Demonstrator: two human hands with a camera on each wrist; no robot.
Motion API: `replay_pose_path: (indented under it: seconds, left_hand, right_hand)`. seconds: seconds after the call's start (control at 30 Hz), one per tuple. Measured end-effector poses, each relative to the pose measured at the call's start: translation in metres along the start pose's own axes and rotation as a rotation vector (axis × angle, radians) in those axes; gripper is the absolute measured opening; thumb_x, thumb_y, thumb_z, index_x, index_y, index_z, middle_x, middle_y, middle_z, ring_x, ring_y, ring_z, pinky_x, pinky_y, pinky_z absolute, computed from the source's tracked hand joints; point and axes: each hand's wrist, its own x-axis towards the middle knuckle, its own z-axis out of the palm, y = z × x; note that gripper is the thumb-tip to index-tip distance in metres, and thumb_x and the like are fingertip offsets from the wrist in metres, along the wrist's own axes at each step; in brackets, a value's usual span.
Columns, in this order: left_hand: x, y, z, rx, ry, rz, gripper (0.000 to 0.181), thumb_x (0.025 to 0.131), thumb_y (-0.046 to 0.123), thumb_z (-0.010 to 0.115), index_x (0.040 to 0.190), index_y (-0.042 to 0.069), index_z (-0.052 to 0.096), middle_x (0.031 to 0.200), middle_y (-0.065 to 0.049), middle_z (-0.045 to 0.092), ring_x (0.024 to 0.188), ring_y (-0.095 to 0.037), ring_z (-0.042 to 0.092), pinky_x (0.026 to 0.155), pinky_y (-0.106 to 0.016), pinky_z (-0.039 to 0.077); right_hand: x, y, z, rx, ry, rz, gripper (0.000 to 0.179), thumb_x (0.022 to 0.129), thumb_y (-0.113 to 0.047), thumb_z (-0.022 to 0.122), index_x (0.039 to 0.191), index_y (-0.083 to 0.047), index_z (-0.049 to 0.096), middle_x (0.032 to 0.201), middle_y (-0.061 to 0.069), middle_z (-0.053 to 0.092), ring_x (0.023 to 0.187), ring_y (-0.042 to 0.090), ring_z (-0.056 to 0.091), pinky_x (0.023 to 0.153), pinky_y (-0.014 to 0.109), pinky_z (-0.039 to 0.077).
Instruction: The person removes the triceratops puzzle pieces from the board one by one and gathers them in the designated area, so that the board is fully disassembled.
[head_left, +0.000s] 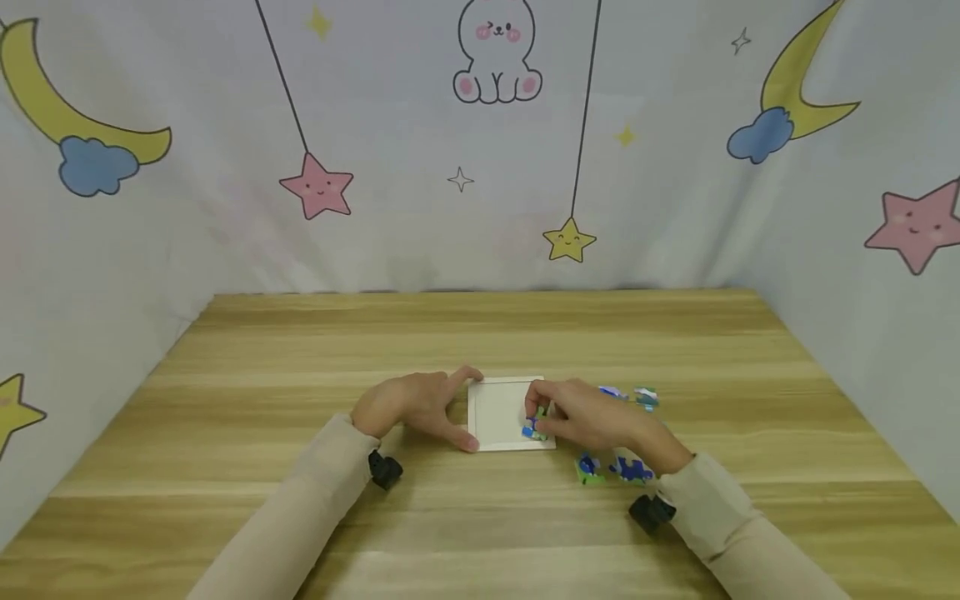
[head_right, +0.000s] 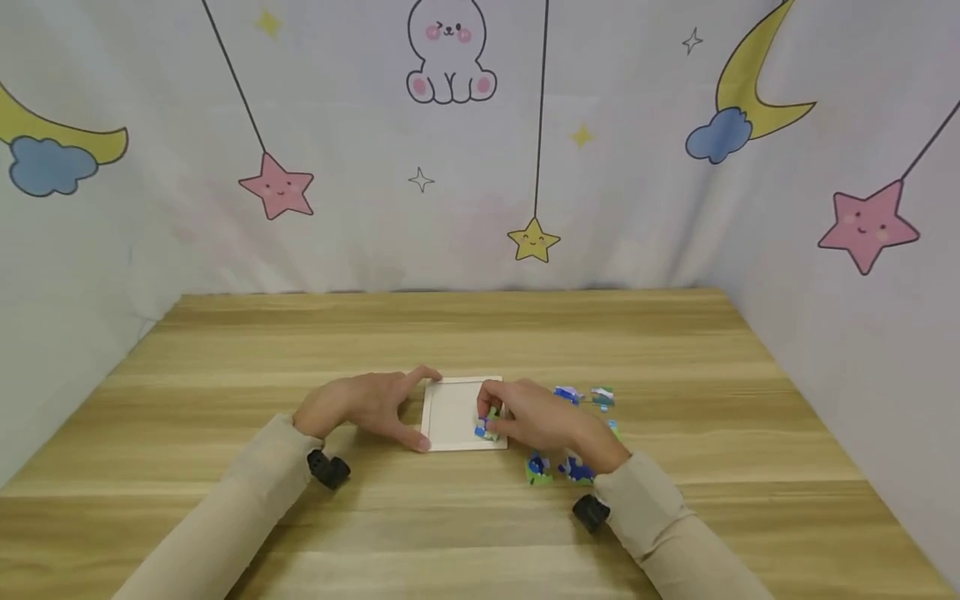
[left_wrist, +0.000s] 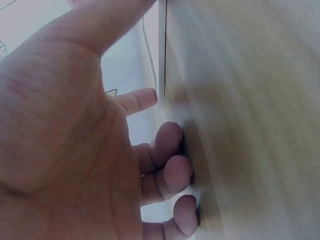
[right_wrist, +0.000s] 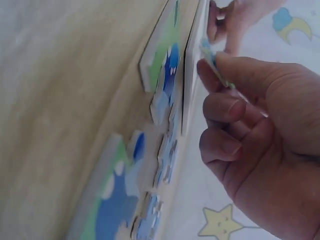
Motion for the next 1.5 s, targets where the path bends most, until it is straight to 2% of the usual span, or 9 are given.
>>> replay_pose_path:
  seconds: [0.27,0.53,0.77,0.93,1.07,1.17,1.37,1.5]
  left_hand:
    - [0.007,0.005,0.003,-0.010,-0.015,0.027,0.096,0.078,0.062,0.077,0.152,0.027,0.026,0.112,-0.009,0.057,0.101,-0.023,0.058,0.094,-0.042,0.045]
    - [0.008,0.006,0.003,-0.016,-0.023,0.031,0.097,0.078,0.060,0.078,0.152,0.026,0.026,0.108,-0.009,0.056,0.095,-0.021,0.057,0.092,-0.041,0.046]
    - [0.007,0.002,0.000,-0.007,-0.007,0.023,0.096,0.078,0.061,0.078,0.151,0.025,0.026,0.109,-0.009,0.057,0.097,-0.021,0.057,0.092,-0.042,0.046]
    - [0.007,0.002,-0.002,-0.006,-0.005,0.032,0.097,0.078,0.062,0.078,0.151,0.025,0.027,0.106,-0.008,0.056,0.095,-0.021,0.056,0.091,-0.042,0.046]
    - [0.005,0.001,-0.003,-0.003,0.001,0.036,0.097,0.078,0.061,0.078,0.151,0.024,0.026,0.104,-0.008,0.055,0.092,-0.020,0.056,0.090,-0.041,0.046]
    - [0.004,0.000,-0.004,-0.007,0.000,0.038,0.097,0.078,0.061,0.078,0.151,0.023,0.026,0.107,-0.009,0.056,0.094,-0.021,0.056,0.091,-0.043,0.046]
    - [0.001,-0.002,-0.003,-0.017,0.013,0.058,0.098,0.078,0.062,0.077,0.151,0.021,0.026,0.111,-0.011,0.058,0.099,-0.023,0.058,0.092,-0.045,0.046]
    - [0.003,-0.001,-0.002,-0.011,0.015,0.069,0.098,0.078,0.062,0.077,0.151,0.021,0.027,0.111,-0.012,0.058,0.100,-0.024,0.058,0.092,-0.046,0.046]
  right_hand:
    - [-0.021,0.008,-0.012,0.019,0.021,0.035,0.018,0.098,-0.015,0.066,0.113,-0.010,0.056,0.086,-0.006,0.061,0.065,0.007,0.053,0.062,0.026,0.047]
    - [-0.049,0.022,-0.028,0.011,0.038,0.028,0.013,0.098,-0.015,0.067,0.107,-0.011,0.060,0.083,-0.007,0.061,0.065,0.006,0.053,0.062,0.025,0.047]
    - [-0.070,0.031,-0.040,0.025,0.052,0.031,0.016,0.099,-0.016,0.065,0.113,-0.009,0.065,0.085,-0.008,0.065,0.070,0.008,0.058,0.062,0.026,0.049]
    - [-0.090,0.037,-0.045,0.052,0.042,0.050,0.015,0.099,-0.017,0.065,0.112,-0.010,0.065,0.084,-0.008,0.067,0.068,0.009,0.059,0.061,0.026,0.048]
    - [-0.104,0.042,-0.049,0.035,0.045,0.040,0.013,0.098,-0.019,0.067,0.108,-0.010,0.065,0.082,-0.008,0.064,0.063,0.006,0.054,0.059,0.025,0.047]
    - [-0.113,0.047,-0.051,0.035,0.027,0.038,0.011,0.098,-0.021,0.067,0.104,-0.012,0.065,0.080,-0.009,0.062,0.062,0.003,0.052,0.057,0.025,0.047]
    - [-0.125,0.053,-0.058,0.104,-0.077,0.014,0.006,0.094,-0.012,0.070,0.093,-0.013,0.064,0.072,-0.012,0.057,0.061,-0.001,0.048,0.054,0.022,0.043]
    - [-0.129,0.054,-0.059,0.124,-0.101,0.050,0.009,0.094,-0.014,0.070,0.090,-0.015,0.063,0.071,-0.012,0.055,0.062,-0.001,0.048,0.054,0.021,0.041]
